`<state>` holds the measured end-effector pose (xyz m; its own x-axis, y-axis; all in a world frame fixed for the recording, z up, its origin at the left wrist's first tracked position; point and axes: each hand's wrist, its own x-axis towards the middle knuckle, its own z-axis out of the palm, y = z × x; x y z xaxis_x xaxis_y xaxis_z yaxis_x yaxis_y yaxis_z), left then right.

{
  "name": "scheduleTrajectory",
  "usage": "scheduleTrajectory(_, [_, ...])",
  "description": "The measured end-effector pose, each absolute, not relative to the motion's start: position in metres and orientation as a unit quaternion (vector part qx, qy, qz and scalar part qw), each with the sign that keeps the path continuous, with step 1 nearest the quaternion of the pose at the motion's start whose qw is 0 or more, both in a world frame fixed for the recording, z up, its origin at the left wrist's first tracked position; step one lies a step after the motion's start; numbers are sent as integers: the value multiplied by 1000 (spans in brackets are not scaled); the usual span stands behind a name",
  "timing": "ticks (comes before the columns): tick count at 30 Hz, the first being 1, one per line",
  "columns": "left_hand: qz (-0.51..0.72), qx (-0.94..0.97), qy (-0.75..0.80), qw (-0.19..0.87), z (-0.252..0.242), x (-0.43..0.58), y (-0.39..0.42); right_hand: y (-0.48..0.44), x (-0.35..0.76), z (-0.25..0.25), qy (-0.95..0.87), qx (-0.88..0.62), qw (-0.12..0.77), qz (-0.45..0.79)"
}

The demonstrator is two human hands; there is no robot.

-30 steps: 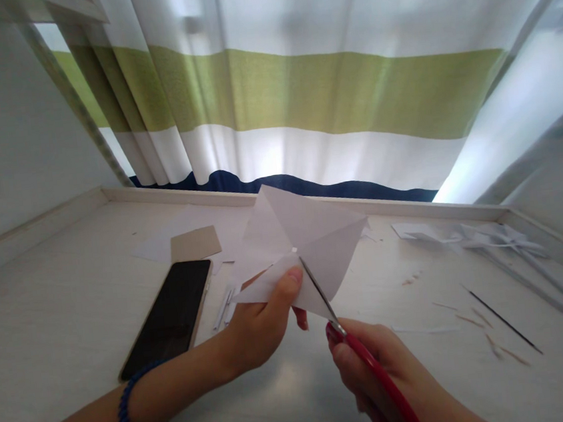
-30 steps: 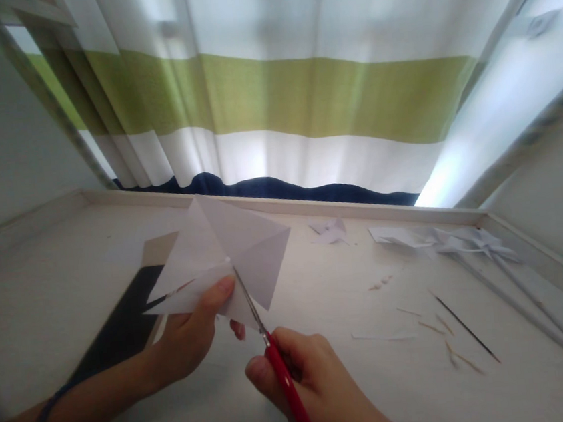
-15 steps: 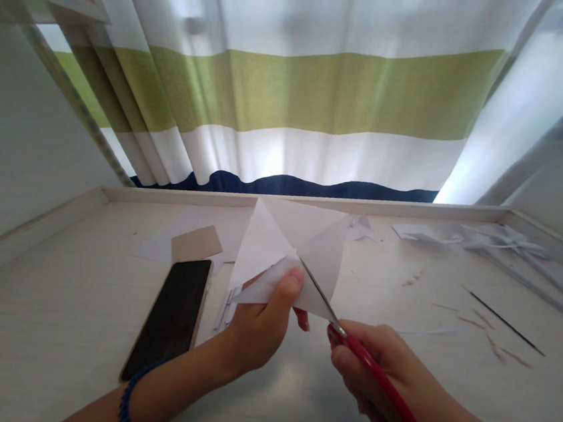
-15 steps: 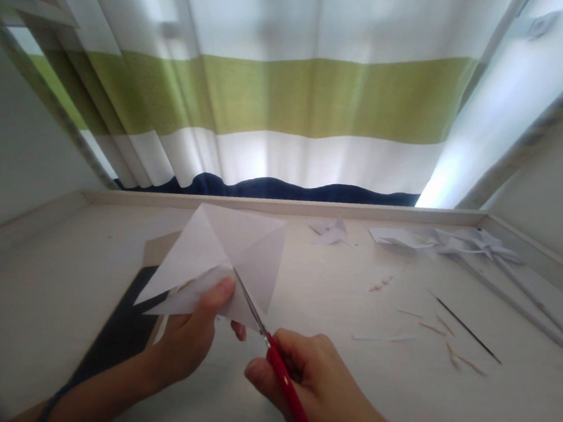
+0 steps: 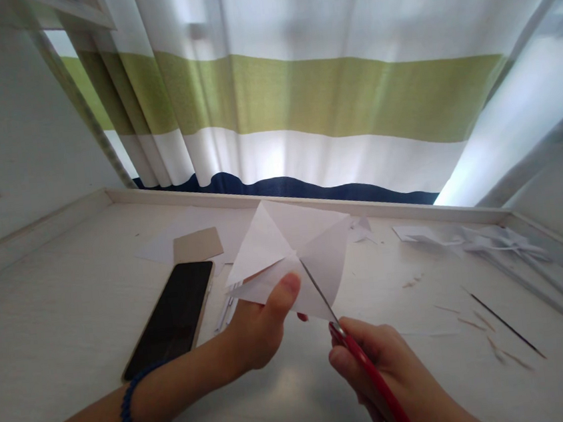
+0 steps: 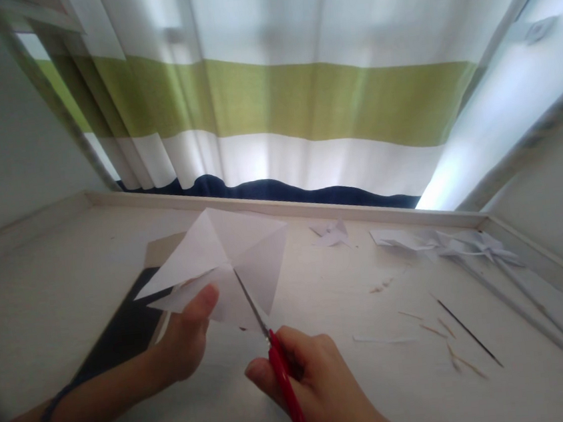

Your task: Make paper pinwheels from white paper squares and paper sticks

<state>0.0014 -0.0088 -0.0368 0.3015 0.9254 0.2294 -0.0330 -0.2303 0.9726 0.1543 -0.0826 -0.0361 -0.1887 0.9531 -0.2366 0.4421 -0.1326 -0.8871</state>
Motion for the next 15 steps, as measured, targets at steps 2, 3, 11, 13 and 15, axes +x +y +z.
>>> scheduleTrajectory(2, [500,592,382,504,-38,0,-9,-82,154,-38,-606,-579,267,476])
scheduleTrajectory(3, [507,581,392,503,-37,0,-9,-82,154,-39,-606,-579,267,475])
scheduleTrajectory(11, [562,522,405,498,-22,7,-8,-81,155,-37,-613,-578,261,472])
scheduleTrajectory(13, [572,512,401,500,-18,9,-6,-80,157,-37,-617,-564,255,486])
scheduleTrajectory(15, [584,498,399,502,-14,10,-4,-78,159,-37,-627,-547,245,498])
